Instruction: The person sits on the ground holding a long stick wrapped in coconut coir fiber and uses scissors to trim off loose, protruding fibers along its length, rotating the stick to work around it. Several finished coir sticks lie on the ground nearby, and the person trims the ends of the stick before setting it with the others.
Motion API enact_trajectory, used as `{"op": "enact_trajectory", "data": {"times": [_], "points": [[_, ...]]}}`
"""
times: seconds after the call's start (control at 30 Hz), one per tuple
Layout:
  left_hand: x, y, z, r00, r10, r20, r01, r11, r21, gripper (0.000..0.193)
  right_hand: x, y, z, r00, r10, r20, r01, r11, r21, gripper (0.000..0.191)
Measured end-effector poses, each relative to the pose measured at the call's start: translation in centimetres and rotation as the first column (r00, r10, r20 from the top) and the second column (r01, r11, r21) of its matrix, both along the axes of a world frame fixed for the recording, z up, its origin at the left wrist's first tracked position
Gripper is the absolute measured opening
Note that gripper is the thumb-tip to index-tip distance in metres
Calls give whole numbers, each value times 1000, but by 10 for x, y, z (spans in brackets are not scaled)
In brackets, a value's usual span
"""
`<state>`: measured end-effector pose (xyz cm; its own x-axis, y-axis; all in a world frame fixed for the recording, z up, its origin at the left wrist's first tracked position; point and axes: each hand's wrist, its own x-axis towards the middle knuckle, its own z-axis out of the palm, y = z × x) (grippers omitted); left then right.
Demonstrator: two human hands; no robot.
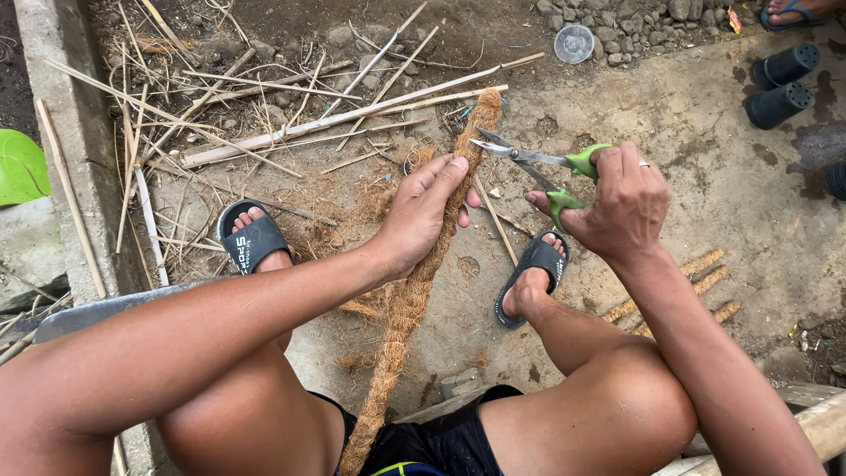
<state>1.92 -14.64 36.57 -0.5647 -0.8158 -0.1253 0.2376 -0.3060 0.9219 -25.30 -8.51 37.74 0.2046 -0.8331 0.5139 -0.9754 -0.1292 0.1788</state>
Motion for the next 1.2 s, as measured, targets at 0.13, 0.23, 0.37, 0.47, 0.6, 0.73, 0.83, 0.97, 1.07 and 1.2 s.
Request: {"op": "enact_trajectory", "data": {"times": [0.13,0.23,0.37,0.47,0.6,0.73,0.83,0.97,1.07,1.2], "points": [[-1,0,0,1000,-6,16,6,1000,9,36,-8,1,-7,995,76,58,-76,997,-4,60],[-1,-1,0,999,-12,30,12,1000,23,36,-8,1,-8,992,78,98,-78,997,-2,63],[1,-1,-3,1000,-5,5,4,1000,25,36,-4,4,-3,992,90,84,-91,996,12,72],[4,-1,-6,1000,3,-9,-2,1000,27,36,1,4,1,996,72,42,-74,997,32,76],[3,0,-8,999,25,-24,-24,999,44,36,8,3,2,999,46,-18,-45,998,52,77],[1,-1,-8,999,32,-30,-32,999,10,36,10,5,3,999,34,-1,-34,999,42,76],[1,-1,-8,999,35,-24,-34,999,31,35,9,6,3,999,34,8,-34,999,39,73],[2,0,-9,999,31,-21,-30,999,10,34,6,3,0,999,30,15,-30,999,29,72],[2,0,-10,1000,24,-18,-24,1000,-5,34,4,3,-3,999,39,2,-39,999,11,71],[1,0,-10,1000,29,0,-29,1000,5,34,0,5,-5,999,37,29,-38,999,28,65]]}}
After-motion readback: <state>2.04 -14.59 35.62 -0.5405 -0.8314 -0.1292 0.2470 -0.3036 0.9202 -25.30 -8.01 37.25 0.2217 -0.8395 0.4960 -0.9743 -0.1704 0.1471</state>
